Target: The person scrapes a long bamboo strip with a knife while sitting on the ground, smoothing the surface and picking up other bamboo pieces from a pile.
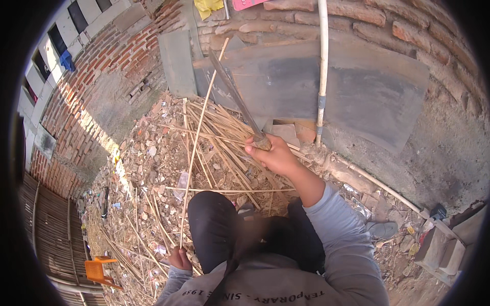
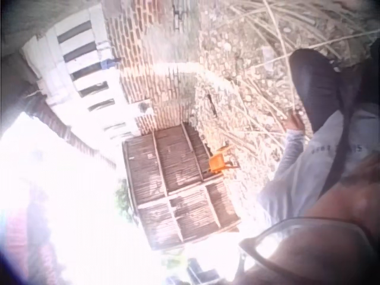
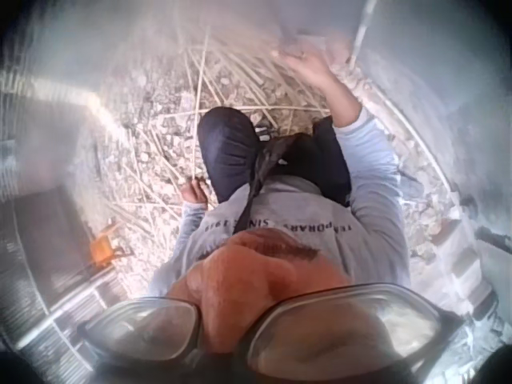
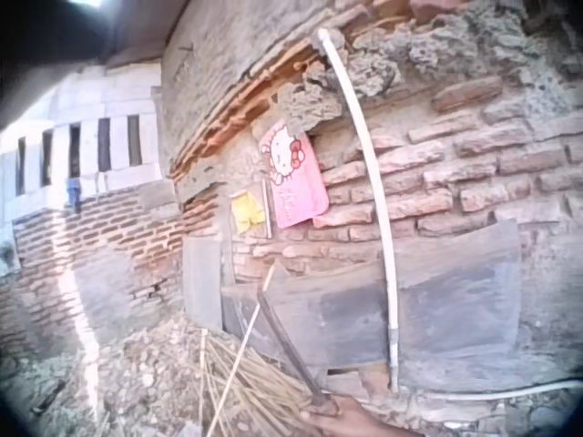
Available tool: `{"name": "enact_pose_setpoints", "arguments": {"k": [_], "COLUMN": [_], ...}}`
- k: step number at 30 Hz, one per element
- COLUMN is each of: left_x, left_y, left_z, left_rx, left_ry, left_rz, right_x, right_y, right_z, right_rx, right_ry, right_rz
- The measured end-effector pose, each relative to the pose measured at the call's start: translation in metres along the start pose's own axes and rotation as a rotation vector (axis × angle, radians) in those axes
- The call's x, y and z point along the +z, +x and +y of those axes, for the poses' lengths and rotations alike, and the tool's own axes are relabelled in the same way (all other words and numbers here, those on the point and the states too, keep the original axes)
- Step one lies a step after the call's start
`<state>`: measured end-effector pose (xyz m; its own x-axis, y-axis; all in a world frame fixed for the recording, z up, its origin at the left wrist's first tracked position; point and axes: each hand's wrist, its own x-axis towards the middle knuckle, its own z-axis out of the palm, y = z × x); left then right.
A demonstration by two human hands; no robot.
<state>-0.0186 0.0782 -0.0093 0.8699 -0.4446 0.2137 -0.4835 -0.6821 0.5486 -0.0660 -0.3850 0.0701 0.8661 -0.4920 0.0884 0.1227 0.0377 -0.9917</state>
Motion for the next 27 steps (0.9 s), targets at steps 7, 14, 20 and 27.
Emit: {"name": "enact_pose_setpoints", "arguments": {"k": [7,14,20,27], "left_x": [0.002,-0.013,-0.010,0.017], "left_y": [-0.021,-0.019,-0.009,0.022], "left_z": [-0.033,-0.039,-0.029,0.037], "left_rx": [0.203,0.087,0.092,0.118], "left_ry": [0.124,0.262,0.179,0.165], "left_rz": [-0.102,-0.282,-0.317,-0.147], "right_x": [0.021,0.022,0.016,0.015], "right_y": [-0.010,-0.011,0.002,-0.004], "right_z": [0.022,0.025,0.053,0.037], "right_rx": [-0.063,0.014,0.020,0.059], "right_ry": [0.067,0.167,0.267,0.143], "right_rz": [0.067,0.028,0.024,0.004]}}
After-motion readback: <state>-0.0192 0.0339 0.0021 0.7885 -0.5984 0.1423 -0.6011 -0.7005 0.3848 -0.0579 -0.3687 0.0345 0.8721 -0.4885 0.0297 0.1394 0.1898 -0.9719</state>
